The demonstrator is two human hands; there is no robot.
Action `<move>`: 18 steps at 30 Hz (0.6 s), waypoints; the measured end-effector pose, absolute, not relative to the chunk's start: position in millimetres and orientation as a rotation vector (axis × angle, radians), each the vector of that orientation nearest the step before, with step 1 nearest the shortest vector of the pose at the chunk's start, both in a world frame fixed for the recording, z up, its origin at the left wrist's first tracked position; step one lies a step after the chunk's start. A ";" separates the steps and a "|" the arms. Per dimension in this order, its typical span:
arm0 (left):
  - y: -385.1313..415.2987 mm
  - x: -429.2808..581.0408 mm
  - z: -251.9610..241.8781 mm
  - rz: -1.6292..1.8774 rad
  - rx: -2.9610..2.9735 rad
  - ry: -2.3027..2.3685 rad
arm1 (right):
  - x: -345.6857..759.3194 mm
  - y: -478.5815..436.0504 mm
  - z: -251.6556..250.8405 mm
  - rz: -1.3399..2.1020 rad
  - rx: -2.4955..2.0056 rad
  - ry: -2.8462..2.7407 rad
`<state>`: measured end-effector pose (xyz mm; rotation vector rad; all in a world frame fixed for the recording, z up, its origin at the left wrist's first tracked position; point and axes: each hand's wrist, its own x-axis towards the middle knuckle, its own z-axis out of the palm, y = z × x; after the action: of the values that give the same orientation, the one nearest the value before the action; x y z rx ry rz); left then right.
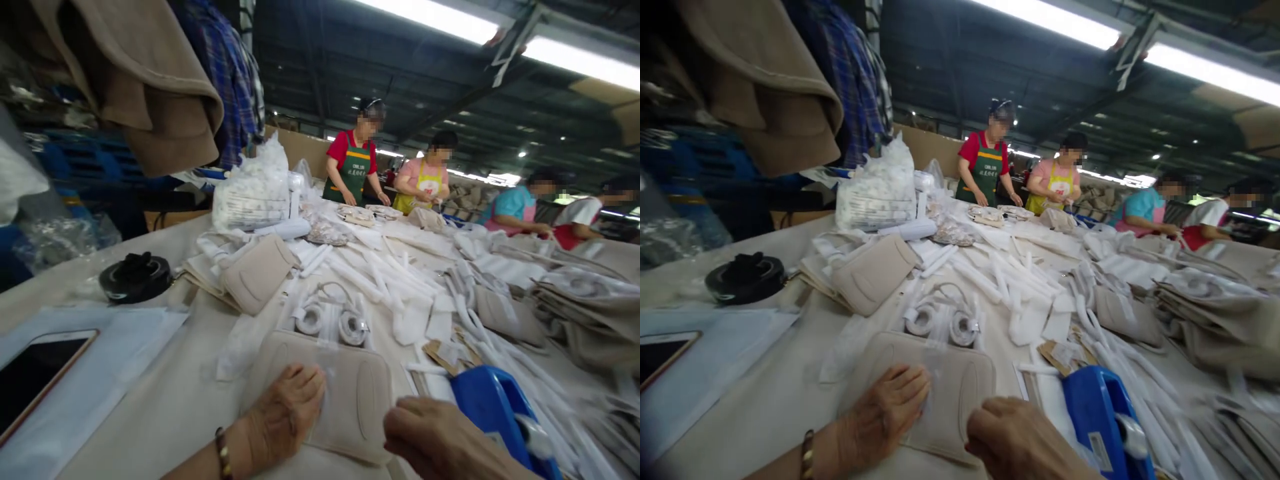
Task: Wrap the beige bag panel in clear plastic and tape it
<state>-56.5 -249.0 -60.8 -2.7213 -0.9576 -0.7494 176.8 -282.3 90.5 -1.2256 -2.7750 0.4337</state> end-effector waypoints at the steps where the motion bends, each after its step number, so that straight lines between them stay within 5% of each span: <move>1: -249.7 -57.1 -61.3 -0.736 -2.730 -0.953 | 161.2 -261.4 91.1 0.345 -1.150 -2.890; 11: -239.6 -50.6 -81.9 -0.787 -2.588 -0.891 | 96.0 -152.1 38.0 -0.011 -0.875 -3.277; 18: -231.8 -46.9 -100.8 -0.809 -2.434 -0.772 | 69.9 -143.8 48.3 0.231 -1.536 -3.235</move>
<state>-46.9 -231.8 -100.8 -2.4337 -0.7718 -0.8089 69.9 -143.8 48.3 -1.5359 -3.2352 0.2308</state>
